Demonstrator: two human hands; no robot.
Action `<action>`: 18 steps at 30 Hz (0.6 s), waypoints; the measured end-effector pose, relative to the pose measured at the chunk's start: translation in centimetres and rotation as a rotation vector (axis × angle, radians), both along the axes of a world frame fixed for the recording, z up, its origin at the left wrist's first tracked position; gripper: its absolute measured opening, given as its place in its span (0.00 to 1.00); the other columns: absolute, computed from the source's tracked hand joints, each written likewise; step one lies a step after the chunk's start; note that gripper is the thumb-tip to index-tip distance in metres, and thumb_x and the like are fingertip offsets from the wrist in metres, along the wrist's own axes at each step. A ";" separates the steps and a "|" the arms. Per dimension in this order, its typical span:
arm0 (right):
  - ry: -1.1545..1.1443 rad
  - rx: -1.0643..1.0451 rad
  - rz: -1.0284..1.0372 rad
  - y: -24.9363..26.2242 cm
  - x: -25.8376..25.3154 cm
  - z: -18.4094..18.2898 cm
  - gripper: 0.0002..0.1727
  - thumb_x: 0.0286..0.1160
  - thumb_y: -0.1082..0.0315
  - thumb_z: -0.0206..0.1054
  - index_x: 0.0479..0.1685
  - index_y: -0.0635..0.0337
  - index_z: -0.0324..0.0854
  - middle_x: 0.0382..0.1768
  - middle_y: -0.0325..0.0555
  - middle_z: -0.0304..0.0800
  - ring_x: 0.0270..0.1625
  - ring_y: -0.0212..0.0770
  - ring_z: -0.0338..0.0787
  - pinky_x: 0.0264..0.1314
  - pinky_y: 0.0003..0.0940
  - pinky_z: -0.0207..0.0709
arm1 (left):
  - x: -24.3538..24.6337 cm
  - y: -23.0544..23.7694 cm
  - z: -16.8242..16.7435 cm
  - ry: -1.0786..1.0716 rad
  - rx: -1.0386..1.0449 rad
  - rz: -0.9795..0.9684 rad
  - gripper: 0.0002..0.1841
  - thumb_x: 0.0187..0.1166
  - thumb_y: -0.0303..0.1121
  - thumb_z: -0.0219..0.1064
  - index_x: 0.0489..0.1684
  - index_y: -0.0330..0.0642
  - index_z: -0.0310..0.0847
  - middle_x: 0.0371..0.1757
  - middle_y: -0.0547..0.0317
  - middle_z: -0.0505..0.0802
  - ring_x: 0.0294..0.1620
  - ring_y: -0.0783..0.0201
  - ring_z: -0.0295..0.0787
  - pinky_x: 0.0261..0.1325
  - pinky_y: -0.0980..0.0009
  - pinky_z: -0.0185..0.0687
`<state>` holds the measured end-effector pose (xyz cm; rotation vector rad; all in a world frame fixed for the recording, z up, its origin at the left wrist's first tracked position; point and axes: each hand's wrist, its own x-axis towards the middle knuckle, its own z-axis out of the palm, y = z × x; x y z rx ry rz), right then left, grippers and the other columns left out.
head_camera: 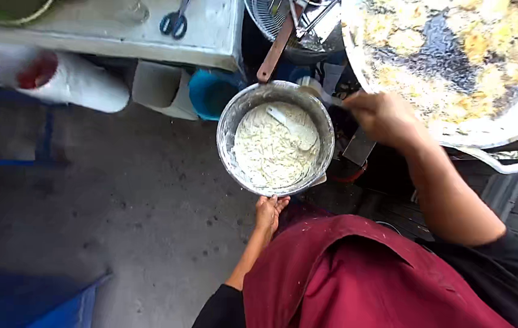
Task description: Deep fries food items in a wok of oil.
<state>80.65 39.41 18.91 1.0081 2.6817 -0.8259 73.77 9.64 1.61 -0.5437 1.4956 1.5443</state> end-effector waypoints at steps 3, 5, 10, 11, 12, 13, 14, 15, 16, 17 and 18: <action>-0.439 -0.023 0.230 -5.8 -0.8 -4.2 0.16 0.78 0.71 0.65 0.60 0.55 0.90 0.49 0.70 0.92 0.55 0.77 0.90 0.49 0.80 0.76 | 0.2 0.1 0.0 0.001 0.024 0.020 0.10 0.91 0.20 0.44 0.62 0.27 0.65 0.38 0.48 0.91 0.32 0.61 0.94 0.42 0.68 0.93; -0.575 0.007 0.326 -8.6 -1.2 -7.8 0.12 0.81 0.73 0.62 0.55 0.67 0.87 0.50 0.72 0.90 0.56 0.76 0.89 0.50 0.74 0.78 | 0.3 0.0 0.1 0.013 0.040 0.023 0.10 0.91 0.20 0.44 0.62 0.29 0.66 0.37 0.49 0.91 0.33 0.62 0.94 0.43 0.68 0.93; -0.725 0.036 0.504 -9.9 -1.1 -8.2 0.10 0.83 0.73 0.61 0.46 0.71 0.86 0.49 0.68 0.91 0.58 0.70 0.90 0.52 0.68 0.80 | 0.8 0.2 0.0 0.006 0.044 0.098 0.10 0.91 0.20 0.45 0.62 0.32 0.66 0.37 0.49 0.91 0.31 0.61 0.94 0.42 0.67 0.93; -0.742 0.052 0.542 -9.5 -1.1 -7.4 0.11 0.82 0.70 0.63 0.45 0.69 0.87 0.49 0.67 0.91 0.57 0.69 0.91 0.52 0.68 0.79 | 0.9 0.1 -0.1 0.006 0.048 0.103 0.10 0.91 0.20 0.45 0.62 0.32 0.66 0.37 0.49 0.91 0.31 0.61 0.94 0.42 0.66 0.93; -0.751 0.074 0.549 -9.1 -1.3 -6.8 0.11 0.82 0.69 0.63 0.45 0.68 0.87 0.48 0.66 0.91 0.57 0.69 0.90 0.51 0.68 0.79 | 0.9 0.1 -0.3 0.009 0.056 0.106 0.10 0.91 0.20 0.45 0.63 0.32 0.66 0.38 0.48 0.91 0.31 0.61 0.94 0.42 0.66 0.93; -0.746 0.093 0.524 -8.8 -1.6 -6.5 0.10 0.81 0.71 0.62 0.45 0.68 0.87 0.48 0.67 0.91 0.57 0.69 0.90 0.51 0.69 0.78 | 0.9 0.1 -0.4 0.015 0.065 0.105 0.10 0.91 0.20 0.45 0.63 0.32 0.66 0.38 0.48 0.91 0.31 0.61 0.94 0.42 0.66 0.93; -0.727 0.110 0.487 -8.8 -1.6 -6.8 0.10 0.82 0.72 0.61 0.46 0.69 0.87 0.49 0.68 0.91 0.57 0.70 0.90 0.51 0.69 0.78 | 0.9 0.1 -0.4 0.019 0.071 0.106 0.10 0.91 0.20 0.45 0.62 0.32 0.66 0.38 0.49 0.91 0.31 0.61 0.94 0.42 0.66 0.93; -0.704 0.121 0.448 -8.8 -1.5 -7.6 0.11 0.83 0.73 0.59 0.46 0.70 0.86 0.49 0.69 0.91 0.57 0.71 0.90 0.51 0.69 0.79 | 0.9 0.1 -0.4 0.021 0.072 0.110 0.09 0.91 0.20 0.46 0.61 0.32 0.67 0.38 0.49 0.90 0.31 0.61 0.93 0.42 0.66 0.93; -0.683 0.125 0.420 -9.0 -1.3 -8.6 0.11 0.83 0.73 0.59 0.47 0.70 0.86 0.49 0.69 0.91 0.57 0.71 0.91 0.51 0.70 0.79 | 0.9 0.2 -0.4 0.021 0.069 0.115 0.09 0.91 0.20 0.46 0.61 0.32 0.67 0.38 0.48 0.90 0.31 0.60 0.94 0.42 0.66 0.93; -0.677 0.121 0.419 -9.2 -1.2 -9.4 0.11 0.83 0.73 0.59 0.48 0.70 0.85 0.49 0.69 0.91 0.56 0.71 0.91 0.50 0.70 0.80 | 1.0 0.2 -0.4 0.019 0.065 0.117 0.09 0.91 0.20 0.46 0.61 0.32 0.67 0.39 0.48 0.90 0.31 0.60 0.93 0.42 0.66 0.93; -0.686 0.106 0.444 -9.4 -1.1 -9.7 0.10 0.82 0.72 0.60 0.48 0.69 0.85 0.49 0.69 0.91 0.56 0.71 0.91 0.50 0.70 0.80 | 1.0 0.3 -0.3 0.018 0.058 0.122 0.09 0.91 0.20 0.47 0.61 0.31 0.67 0.39 0.47 0.90 0.31 0.60 0.93 0.42 0.65 0.93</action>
